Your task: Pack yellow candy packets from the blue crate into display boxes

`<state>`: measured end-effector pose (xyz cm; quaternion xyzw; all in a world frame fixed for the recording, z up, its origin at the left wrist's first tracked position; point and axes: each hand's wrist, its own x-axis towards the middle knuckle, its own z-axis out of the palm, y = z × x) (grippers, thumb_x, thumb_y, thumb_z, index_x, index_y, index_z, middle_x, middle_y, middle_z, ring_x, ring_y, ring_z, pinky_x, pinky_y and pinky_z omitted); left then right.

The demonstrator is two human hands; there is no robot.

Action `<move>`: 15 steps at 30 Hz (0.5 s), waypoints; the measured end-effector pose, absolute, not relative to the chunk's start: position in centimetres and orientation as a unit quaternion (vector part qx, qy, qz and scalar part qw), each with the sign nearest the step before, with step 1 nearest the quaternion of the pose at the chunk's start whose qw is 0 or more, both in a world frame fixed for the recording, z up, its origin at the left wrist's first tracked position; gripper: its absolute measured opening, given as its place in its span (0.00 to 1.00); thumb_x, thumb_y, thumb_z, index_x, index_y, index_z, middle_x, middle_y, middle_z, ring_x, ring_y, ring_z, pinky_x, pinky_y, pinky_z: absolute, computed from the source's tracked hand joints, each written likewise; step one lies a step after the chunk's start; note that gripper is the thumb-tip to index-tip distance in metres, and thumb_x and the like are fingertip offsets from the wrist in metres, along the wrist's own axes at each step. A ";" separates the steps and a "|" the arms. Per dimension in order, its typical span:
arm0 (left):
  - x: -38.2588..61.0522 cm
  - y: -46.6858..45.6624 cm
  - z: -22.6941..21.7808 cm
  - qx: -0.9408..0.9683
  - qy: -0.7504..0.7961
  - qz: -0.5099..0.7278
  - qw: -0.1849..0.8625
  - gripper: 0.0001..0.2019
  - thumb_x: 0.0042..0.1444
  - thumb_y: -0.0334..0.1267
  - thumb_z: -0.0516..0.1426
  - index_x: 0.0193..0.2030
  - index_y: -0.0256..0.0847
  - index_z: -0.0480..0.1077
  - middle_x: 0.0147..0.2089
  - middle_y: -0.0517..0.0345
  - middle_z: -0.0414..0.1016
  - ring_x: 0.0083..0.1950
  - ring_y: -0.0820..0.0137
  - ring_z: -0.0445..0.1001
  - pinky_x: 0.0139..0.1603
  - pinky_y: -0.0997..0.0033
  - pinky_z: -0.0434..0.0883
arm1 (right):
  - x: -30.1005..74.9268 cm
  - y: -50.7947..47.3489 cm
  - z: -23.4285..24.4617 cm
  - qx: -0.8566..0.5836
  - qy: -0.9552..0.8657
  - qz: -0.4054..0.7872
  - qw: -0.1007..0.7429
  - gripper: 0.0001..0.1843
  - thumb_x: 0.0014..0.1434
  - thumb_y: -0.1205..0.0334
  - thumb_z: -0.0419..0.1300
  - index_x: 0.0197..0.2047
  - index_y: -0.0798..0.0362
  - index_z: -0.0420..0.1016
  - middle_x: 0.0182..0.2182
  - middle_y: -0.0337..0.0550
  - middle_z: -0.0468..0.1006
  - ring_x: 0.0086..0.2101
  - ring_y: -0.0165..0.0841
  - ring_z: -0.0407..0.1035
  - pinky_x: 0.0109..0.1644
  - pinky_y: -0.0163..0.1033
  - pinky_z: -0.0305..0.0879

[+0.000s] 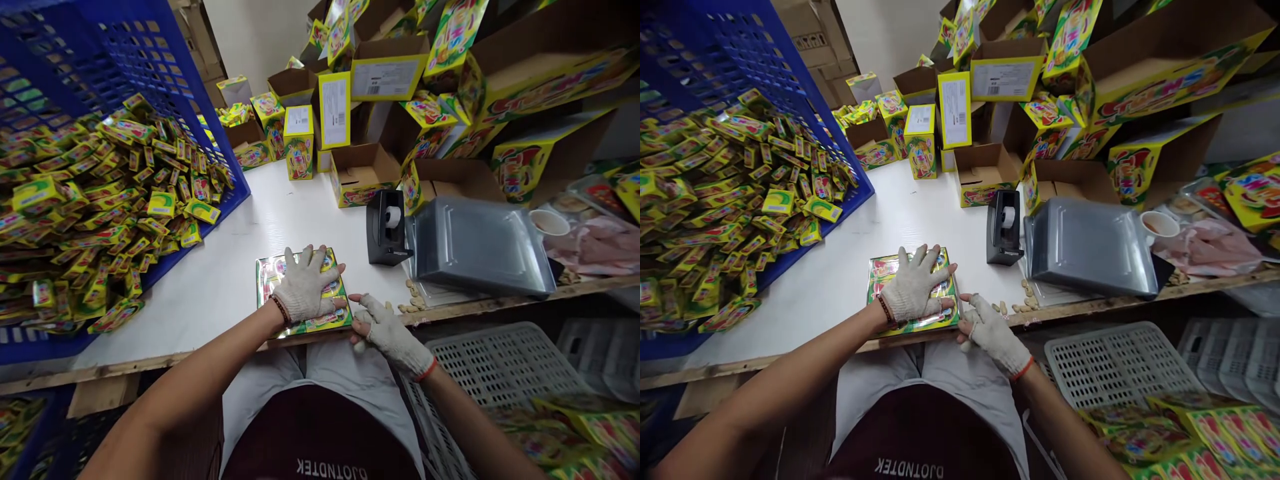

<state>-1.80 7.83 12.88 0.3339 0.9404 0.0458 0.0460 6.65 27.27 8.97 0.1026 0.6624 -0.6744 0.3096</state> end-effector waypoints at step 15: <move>-1.3 8.6 13.1 0.305 0.950 0.042 0.053 0.43 0.51 0.70 0.56 0.70 0.51 0.60 0.75 0.35 0.50 0.73 0.31 0.48 0.62 0.16 0.42 | -1.6 35.3 12.2 0.151 0.940 -0.290 -0.092 0.19 0.61 0.58 0.50 0.47 0.56 0.76 0.48 0.57 0.78 0.46 0.45 0.70 0.48 0.45 0.64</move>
